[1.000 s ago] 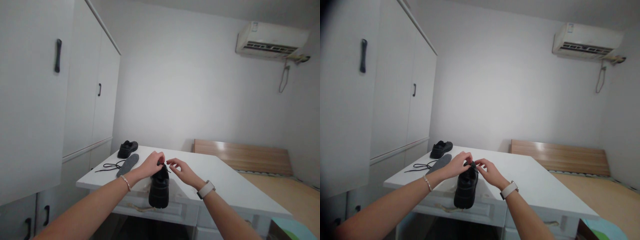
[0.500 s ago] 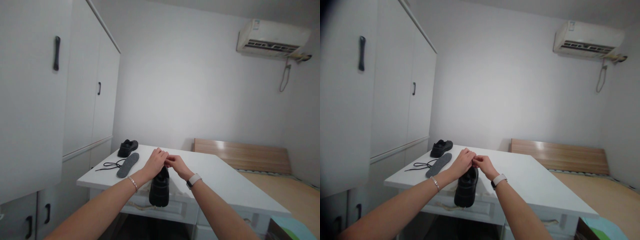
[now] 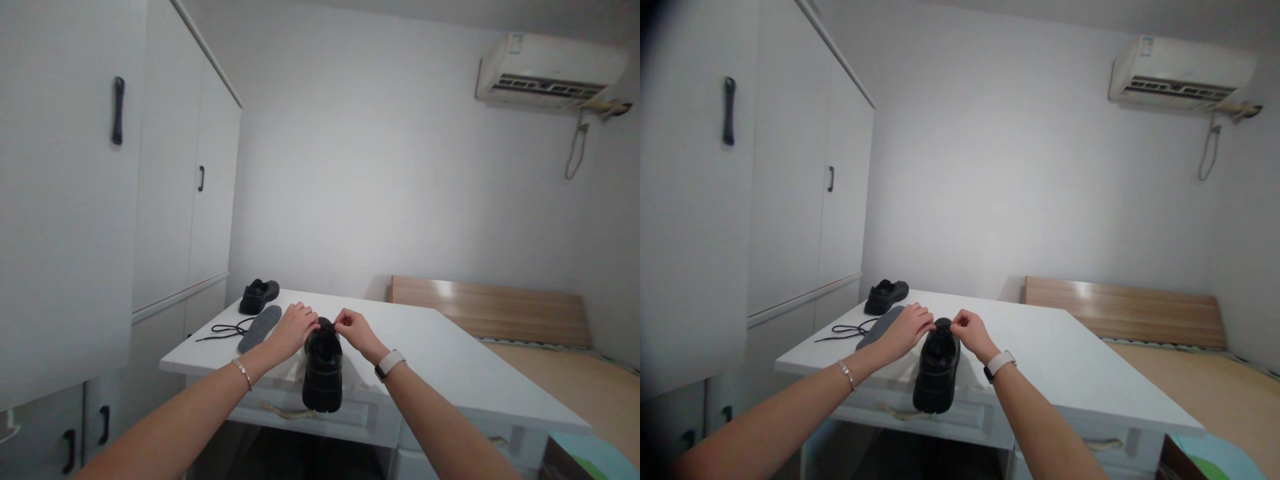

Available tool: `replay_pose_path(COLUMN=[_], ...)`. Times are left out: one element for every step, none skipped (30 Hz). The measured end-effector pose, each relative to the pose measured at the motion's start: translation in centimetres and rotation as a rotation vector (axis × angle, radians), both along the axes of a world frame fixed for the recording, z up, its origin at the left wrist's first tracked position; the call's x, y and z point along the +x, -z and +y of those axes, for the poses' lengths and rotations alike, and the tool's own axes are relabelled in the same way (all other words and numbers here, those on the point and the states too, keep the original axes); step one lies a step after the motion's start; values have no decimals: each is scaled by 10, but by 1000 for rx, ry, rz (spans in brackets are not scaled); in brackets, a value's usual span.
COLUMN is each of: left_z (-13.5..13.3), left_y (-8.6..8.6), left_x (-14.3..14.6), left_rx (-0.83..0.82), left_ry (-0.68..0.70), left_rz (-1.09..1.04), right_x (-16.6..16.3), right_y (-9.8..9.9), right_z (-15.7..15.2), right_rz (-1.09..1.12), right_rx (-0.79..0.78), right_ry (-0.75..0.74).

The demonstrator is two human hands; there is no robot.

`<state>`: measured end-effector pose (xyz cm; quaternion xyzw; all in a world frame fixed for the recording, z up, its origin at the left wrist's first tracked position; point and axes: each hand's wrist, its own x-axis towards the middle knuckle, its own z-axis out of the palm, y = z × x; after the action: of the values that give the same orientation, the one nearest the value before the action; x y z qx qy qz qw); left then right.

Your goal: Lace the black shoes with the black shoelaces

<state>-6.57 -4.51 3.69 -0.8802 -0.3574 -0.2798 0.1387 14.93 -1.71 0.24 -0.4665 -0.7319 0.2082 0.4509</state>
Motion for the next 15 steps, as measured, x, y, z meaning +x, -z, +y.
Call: replay_pose_path(left_z=[-2,-3,-4,-4,-2,0,5,11,18,26,34,43,52,61,69], left_y=[1,2,3,4,5,5,6,6,6,7,7,8,8,9,9], left_x=[-1,-2,-3,-4,-6,-8,-12,-17,-24,-33,-43,-54,-65,-76,-87], left_rx=[-14,-28,-44,-60,-77,-92,-106,-118,-129,-140,-152,-165,-180,-194,-209], left_ry=[11,22,32,44,54,60,60,48,23,-12,-58,-106,-156,-202,-243], left_rz=[-8,-18,-31,-46,-64,-85,-111,-140,-171,-200,-226,-243,-255,-263,-267], right_x=[0,0,1,1,1,0,0,-2,-4,-7,-11,-16,-20,-25,-28], right_y=[0,0,-1,-3,-6,-10,-15,-20,-24,-28,-30,-31,-30,-28,-27], right_z=[-1,-2,-4,-8,-13,-20,-29,-39,-52,-66,-80,-94,-107,-117,-125], right_rz=[-12,-24,-34,-45,-56,-66,-75,-87,-101,-122,-157,-207,-264,-318,-365], right_rx=[4,10,17,28,43,65,95,127,159,183,190,180,160,142,127], right_ry=[14,26,37,49,64,83,105,125,138,135,108,60,9,-25,-41])
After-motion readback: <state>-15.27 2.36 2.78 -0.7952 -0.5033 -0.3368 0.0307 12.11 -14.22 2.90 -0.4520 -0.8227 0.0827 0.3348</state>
